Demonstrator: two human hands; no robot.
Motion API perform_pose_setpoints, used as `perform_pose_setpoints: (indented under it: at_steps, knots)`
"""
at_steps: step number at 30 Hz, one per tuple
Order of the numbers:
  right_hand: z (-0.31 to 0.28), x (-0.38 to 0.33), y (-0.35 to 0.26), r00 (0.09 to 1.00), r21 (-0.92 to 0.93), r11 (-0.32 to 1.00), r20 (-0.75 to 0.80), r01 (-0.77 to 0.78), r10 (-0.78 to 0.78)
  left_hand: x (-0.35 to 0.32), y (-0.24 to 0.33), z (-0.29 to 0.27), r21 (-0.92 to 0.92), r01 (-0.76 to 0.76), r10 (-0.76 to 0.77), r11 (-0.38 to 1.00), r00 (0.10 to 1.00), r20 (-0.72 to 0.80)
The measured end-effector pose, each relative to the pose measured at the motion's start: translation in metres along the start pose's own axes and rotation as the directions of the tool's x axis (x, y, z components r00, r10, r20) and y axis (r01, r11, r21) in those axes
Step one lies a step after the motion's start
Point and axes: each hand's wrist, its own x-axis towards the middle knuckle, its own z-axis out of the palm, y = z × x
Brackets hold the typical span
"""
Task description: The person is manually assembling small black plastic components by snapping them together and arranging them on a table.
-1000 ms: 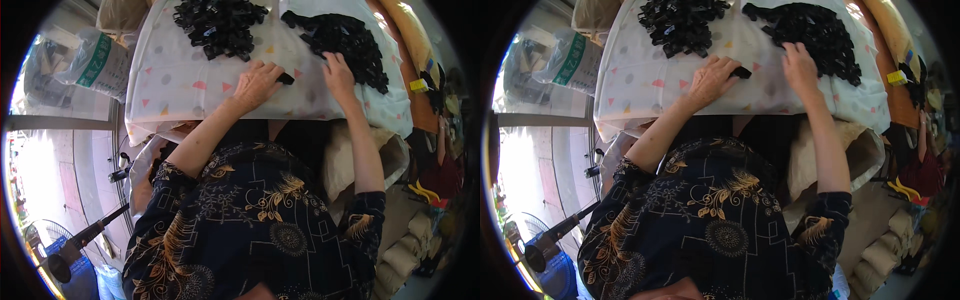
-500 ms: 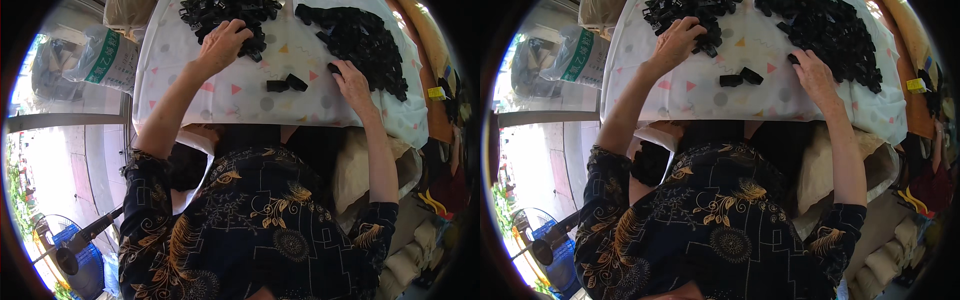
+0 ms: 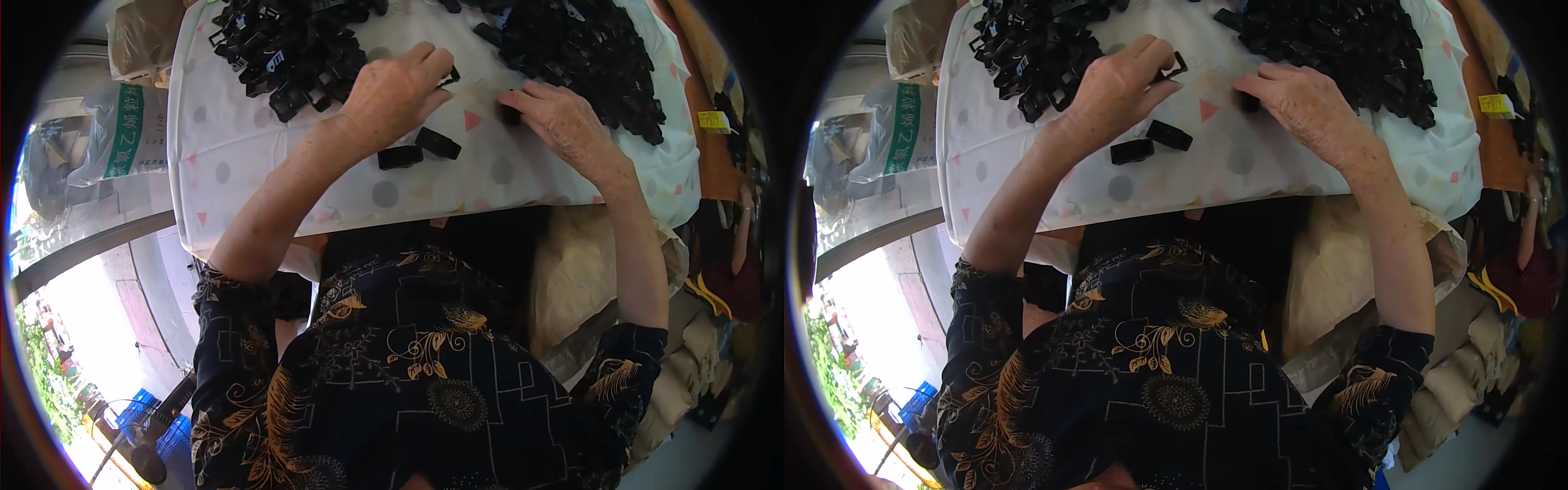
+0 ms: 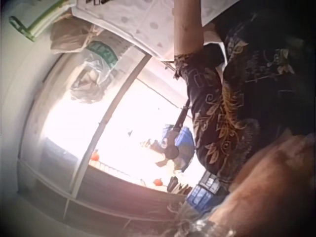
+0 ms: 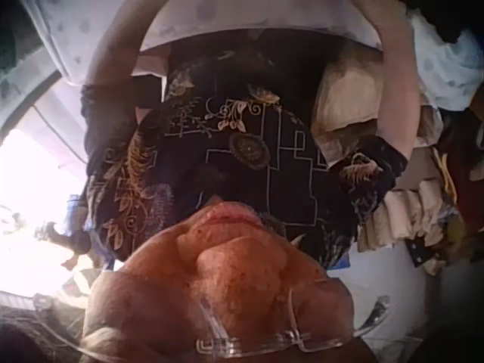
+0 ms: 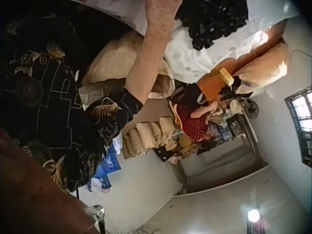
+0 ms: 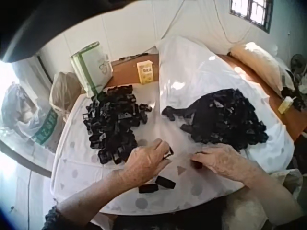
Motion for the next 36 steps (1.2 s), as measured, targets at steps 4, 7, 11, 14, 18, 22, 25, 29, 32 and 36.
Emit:
perform_pose_setpoints:
  at_steps: [4,7,11,14,18,22,25,29,32,36]
  knots:
    - [0.000,0.001,-0.002,0.998,0.006,0.999,0.018,-0.054,0.054,0.002,0.002,0.011,0.035,0.131,-0.135,0.991,0.982,0.131]
    - [0.013,-0.002,0.000,0.991,0.036,0.997,-0.114,-0.073,0.077,0.006,-0.008,-0.002,0.057,0.088,-0.096,0.995,0.979,0.177]
    - [0.026,-0.005,0.004,0.972,0.083,0.996,-0.232,-0.026,0.045,0.013,-0.005,-0.003,0.020,-0.178,0.172,0.984,0.968,0.181]
    - [0.034,-0.006,-0.001,0.949,0.253,0.964,-0.279,-0.075,0.148,0.008,-0.005,0.004,0.067,-0.173,0.158,0.983,0.970,0.185]
    - [0.035,-0.003,-0.018,0.905,0.437,0.883,-0.284,-0.173,0.318,0.002,-0.003,0.003,0.039,0.000,-0.012,0.999,0.947,0.321]
    - [0.036,0.013,-0.041,0.883,0.500,0.858,-0.340,-0.121,0.323,-0.008,-0.002,0.008,-0.123,0.146,-0.127,0.982,0.981,0.149]
    - [0.044,0.027,-0.043,0.888,0.335,0.941,-0.421,-0.036,0.184,-0.009,-0.007,0.011,-0.145,0.159,-0.142,0.976,0.982,0.123]
    - [0.052,0.041,-0.040,0.863,0.150,0.987,-0.505,0.058,0.026,-0.011,-0.010,0.016,-0.170,0.149,-0.131,0.974,0.985,0.115]
    - [0.056,0.044,-0.039,0.870,0.089,0.992,-0.492,0.087,-0.032,-0.012,-0.012,0.017,-0.217,0.184,-0.157,0.959,0.978,0.137]
    - [0.062,0.041,-0.040,0.892,-0.012,0.998,-0.447,0.068,-0.066,-0.014,-0.013,0.019,-0.231,0.201,-0.173,0.952,0.976,0.136]
